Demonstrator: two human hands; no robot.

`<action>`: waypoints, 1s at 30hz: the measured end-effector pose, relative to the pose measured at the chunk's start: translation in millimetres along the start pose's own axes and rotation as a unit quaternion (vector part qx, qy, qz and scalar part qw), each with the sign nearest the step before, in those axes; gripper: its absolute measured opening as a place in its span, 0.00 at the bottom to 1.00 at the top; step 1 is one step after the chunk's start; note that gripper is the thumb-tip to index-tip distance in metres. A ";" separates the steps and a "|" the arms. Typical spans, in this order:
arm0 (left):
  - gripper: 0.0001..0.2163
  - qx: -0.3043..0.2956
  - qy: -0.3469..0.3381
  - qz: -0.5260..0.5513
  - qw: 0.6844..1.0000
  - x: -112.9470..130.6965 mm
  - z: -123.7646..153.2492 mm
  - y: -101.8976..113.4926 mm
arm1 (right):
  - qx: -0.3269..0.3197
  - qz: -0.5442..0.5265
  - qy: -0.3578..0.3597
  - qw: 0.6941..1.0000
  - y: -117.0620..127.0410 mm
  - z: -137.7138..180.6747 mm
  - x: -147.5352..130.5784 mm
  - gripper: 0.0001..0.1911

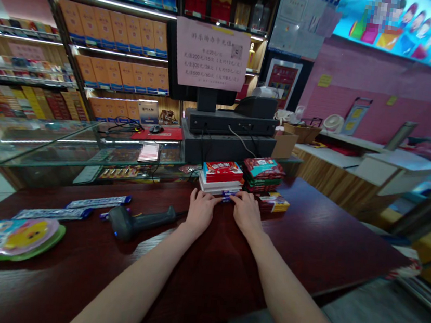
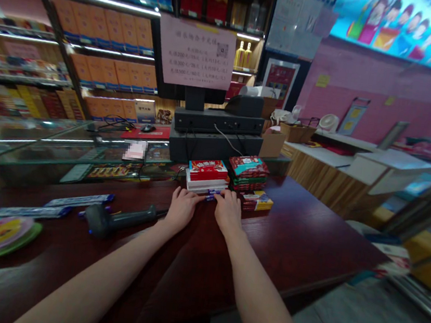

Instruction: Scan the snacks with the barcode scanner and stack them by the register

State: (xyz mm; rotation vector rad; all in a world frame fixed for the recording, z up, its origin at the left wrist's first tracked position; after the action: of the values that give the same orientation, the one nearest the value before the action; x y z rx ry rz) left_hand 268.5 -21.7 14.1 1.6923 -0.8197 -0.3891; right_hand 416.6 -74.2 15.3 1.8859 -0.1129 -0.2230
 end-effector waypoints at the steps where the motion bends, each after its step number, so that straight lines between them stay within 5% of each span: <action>1: 0.21 -0.001 0.000 -0.001 1.000 0.4 -1.1 -0.7 | -0.001 -0.001 -0.003 1.000 -0.6 -0.3 0.7 0.20; 30: 0.23 -0.022 0.004 -0.006 1.000 6.2 -12.1 -13.2 | -0.011 0.059 -0.002 0.998 1.7 -0.4 4.0 0.22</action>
State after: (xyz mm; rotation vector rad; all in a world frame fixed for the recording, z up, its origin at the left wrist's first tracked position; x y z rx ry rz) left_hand 284.7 -16.1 6.1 1.6584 -0.7895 -0.4061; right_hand 420.7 -75.2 16.6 1.8498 -0.2236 -0.1458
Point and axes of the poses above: each hand's wrist, its own z-axis away from the middle knuckle, its own y-axis out of the back of the hand, x = y × z, the point moved 4 cm from there along -z, towards the middle knuckle, and after that the axes turned 5 degrees about -x, right-handed, at the moved point
